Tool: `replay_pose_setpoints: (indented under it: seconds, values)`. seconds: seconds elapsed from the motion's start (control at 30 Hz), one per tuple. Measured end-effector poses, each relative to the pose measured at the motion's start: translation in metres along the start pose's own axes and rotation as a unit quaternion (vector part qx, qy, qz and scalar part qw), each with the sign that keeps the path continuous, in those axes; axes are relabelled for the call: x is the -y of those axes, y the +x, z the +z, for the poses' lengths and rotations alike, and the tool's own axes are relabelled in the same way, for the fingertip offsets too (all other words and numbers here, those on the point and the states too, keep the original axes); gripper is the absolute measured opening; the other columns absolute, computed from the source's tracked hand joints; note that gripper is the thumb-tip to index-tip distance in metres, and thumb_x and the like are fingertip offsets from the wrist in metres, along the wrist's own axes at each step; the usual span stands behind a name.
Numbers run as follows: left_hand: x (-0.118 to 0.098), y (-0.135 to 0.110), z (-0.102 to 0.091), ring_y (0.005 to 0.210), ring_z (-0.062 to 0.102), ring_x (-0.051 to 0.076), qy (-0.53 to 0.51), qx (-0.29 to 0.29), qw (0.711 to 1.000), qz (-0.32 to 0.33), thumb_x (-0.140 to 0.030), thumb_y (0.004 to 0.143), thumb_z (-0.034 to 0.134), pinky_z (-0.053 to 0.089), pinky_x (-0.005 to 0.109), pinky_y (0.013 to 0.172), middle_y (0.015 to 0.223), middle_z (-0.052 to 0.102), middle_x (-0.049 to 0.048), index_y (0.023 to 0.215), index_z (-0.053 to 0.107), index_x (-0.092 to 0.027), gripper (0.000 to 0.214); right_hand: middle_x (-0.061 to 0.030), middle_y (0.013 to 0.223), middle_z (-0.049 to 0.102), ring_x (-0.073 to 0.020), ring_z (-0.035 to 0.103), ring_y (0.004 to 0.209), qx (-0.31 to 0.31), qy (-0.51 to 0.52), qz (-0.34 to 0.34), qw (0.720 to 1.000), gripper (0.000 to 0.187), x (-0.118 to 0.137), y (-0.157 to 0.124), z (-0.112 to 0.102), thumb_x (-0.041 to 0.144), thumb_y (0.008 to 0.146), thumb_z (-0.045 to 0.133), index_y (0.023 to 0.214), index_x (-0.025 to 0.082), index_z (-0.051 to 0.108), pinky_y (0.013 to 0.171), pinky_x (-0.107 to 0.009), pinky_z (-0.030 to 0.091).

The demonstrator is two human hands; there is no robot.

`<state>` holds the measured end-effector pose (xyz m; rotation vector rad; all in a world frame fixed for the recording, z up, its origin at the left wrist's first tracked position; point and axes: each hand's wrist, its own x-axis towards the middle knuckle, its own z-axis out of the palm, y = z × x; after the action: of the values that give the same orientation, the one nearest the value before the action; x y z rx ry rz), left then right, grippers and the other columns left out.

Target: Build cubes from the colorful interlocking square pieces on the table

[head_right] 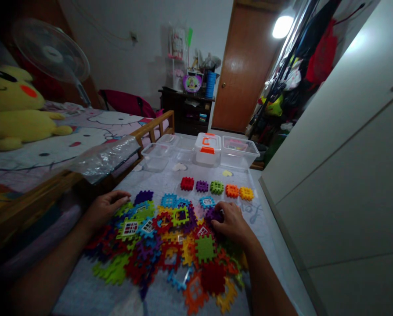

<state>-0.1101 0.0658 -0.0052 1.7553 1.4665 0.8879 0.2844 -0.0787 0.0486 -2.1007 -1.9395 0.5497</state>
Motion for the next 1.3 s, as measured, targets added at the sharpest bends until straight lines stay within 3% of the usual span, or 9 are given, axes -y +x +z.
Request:
replay_pose_setpoints:
  seconds: [0.3, 0.5, 0.67, 0.8, 1.07, 1.3]
  values:
    - [0.01, 0.002, 0.001, 0.084, 0.069, 0.026, -0.006, 0.006, 1.0, 0.004, -0.055, 0.071, 0.062, 0.053, 0.03, 0.074, 0.088, 0.075, 0.0052, 0.089, 0.071, -0.019, 0.042, -0.0073, 0.107, 0.064, -0.0245, 0.058, 0.101, -0.019, 0.056, -0.05, 0.997, 0.037, -0.005, -0.011, -0.025, 0.023, 0.069, 0.06, 0.105, 0.021, 0.06, 0.091, -0.039, 0.044]
    - [0.01, 0.002, 0.001, 0.083, 0.069, 0.026, -0.007, 0.005, 1.0, 0.002, -0.056, 0.07, 0.062, 0.054, 0.031, 0.076, 0.088, 0.076, 0.005, 0.087, 0.072, -0.019, 0.042, -0.008, 0.108, 0.065, -0.0239, 0.058, 0.1, -0.075, 0.023, -0.131, 0.988, 0.042, 0.007, 0.037, -0.034, 0.022, 0.07, 0.062, 0.113, 0.02, 0.06, 0.09, -0.038, 0.044]
    - [0.008, 0.0, 0.0, 0.084, 0.069, 0.026, -0.002, 0.006, 1.0, 0.011, -0.056, 0.072, 0.06, 0.053, 0.032, 0.079, 0.087, 0.075, 0.0054, 0.086, 0.072, -0.018, 0.042, -0.0084, 0.113, 0.066, -0.0257, 0.055, 0.107, -0.094, -0.056, -0.102, 0.989, 0.043, 0.019, 0.097, -0.02, 0.021, 0.073, 0.062, 0.116, 0.02, 0.059, 0.094, -0.039, 0.038]
    - [0.009, 0.0, 0.001, 0.084, 0.068, 0.026, -0.005, 0.005, 1.0, 0.003, -0.055, 0.072, 0.06, 0.053, 0.031, 0.076, 0.089, 0.075, 0.0058, 0.089, 0.071, -0.018, 0.043, -0.0087, 0.117, 0.066, -0.0281, 0.052, 0.114, -0.073, -0.077, -0.082, 0.991, 0.047, 0.017, 0.124, -0.004, 0.022, 0.071, 0.065, 0.118, 0.022, 0.06, 0.095, -0.039, 0.036]
    - [0.006, 0.0, 0.002, 0.078, 0.068, 0.024, -0.009, 0.014, 1.0, -0.002, -0.055, 0.073, 0.059, 0.052, 0.03, 0.069, 0.085, 0.074, 0.0052, 0.088, 0.071, -0.018, 0.042, -0.0127, 0.131, 0.06, -0.0333, 0.043, 0.126, -0.04, -0.108, -0.06, 0.992, 0.063, 0.009, 0.129, 0.007, 0.031, 0.07, 0.067, 0.131, 0.021, 0.055, 0.101, -0.044, 0.029]
    - [0.006, 0.0, 0.002, 0.082, 0.068, 0.025, -0.016, 0.001, 1.0, 0.002, -0.055, 0.071, 0.06, 0.052, 0.03, 0.073, 0.086, 0.075, 0.0053, 0.087, 0.071, -0.018, 0.042, -0.0118, 0.128, 0.063, -0.0322, 0.048, 0.122, -0.021, -0.108, -0.064, 0.992, 0.064, 0.01, 0.137, 0.012, 0.032, 0.071, 0.067, 0.132, 0.021, 0.054, 0.098, -0.043, 0.032]
